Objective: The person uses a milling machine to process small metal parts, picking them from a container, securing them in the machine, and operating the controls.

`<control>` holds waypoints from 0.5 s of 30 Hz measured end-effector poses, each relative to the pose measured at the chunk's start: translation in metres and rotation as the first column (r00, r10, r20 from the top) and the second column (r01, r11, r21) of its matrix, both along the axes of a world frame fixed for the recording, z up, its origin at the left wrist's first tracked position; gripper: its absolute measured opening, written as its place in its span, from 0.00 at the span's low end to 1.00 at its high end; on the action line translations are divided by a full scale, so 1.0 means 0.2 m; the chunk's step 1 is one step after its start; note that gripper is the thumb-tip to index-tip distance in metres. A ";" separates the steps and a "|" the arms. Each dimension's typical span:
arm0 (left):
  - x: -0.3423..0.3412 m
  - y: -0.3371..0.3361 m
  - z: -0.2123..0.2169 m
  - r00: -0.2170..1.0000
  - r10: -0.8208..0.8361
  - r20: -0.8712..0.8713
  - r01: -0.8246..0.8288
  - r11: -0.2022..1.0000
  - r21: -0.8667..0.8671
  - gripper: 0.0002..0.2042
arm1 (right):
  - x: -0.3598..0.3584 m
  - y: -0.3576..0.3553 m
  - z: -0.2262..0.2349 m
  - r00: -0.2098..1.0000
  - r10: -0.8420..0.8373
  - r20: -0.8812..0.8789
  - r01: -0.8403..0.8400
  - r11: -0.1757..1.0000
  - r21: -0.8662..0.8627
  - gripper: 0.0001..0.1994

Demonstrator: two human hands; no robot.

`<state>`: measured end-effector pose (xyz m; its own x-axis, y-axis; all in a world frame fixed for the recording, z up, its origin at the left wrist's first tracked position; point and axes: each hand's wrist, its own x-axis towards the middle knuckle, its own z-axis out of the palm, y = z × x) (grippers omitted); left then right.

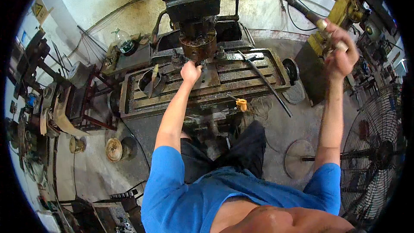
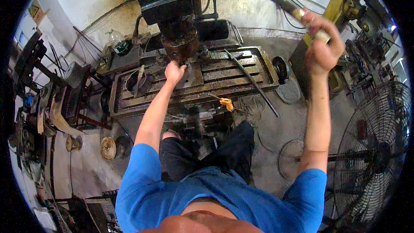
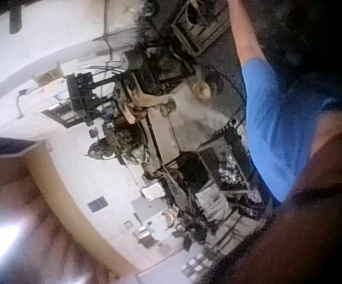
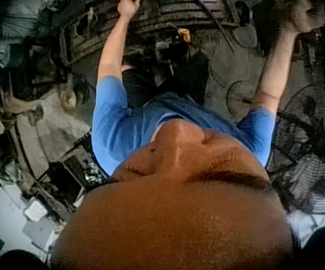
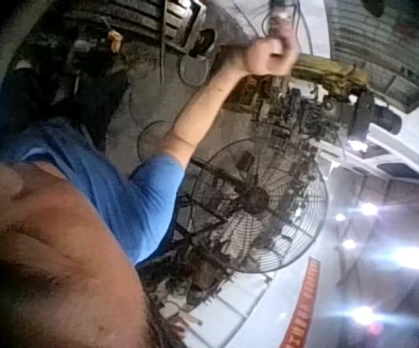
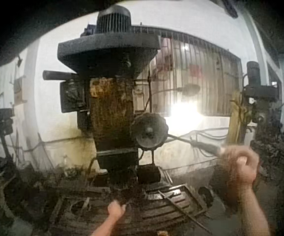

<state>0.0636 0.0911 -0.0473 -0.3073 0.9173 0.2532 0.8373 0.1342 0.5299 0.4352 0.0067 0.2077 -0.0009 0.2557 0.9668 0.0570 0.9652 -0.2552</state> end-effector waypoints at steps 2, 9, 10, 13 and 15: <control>-0.01 0.01 -0.03 1.000 -0.008 -0.002 0.008 0.998 0.055 0.14 | -0.01 -0.02 0.12 0.996 -0.075 0.045 0.077 0.996 -0.046 0.13; 0.00 0.02 -0.06 1.000 -0.013 -0.029 0.016 0.994 0.113 0.13 | -0.05 -0.02 0.00 0.998 -0.006 -0.070 0.003 0.999 -0.048 0.15; -0.02 0.03 -0.08 0.999 -0.017 -0.034 0.022 0.991 0.135 0.13 | -0.06 -0.03 -0.01 0.996 -0.023 -0.082 0.018 0.998 -0.065 0.15; -0.03 0.05 -0.09 0.999 -0.032 -0.016 0.034 0.993 0.116 0.14 | -0.06 -0.03 -0.09 0.996 -0.042 -0.079 0.040 0.999 -0.017 0.14; -0.03 0.04 -0.08 1.000 -0.023 -0.018 0.025 0.997 0.076 0.14 | -0.06 -0.03 -0.08 0.996 -0.060 -0.069 0.058 0.998 -0.035 0.14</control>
<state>0.0575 0.0988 -0.0624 -0.2805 0.9023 0.3274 0.8487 0.0738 0.5237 0.4226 0.0002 0.1924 0.0822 0.2854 0.9549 0.0946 0.9516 -0.2925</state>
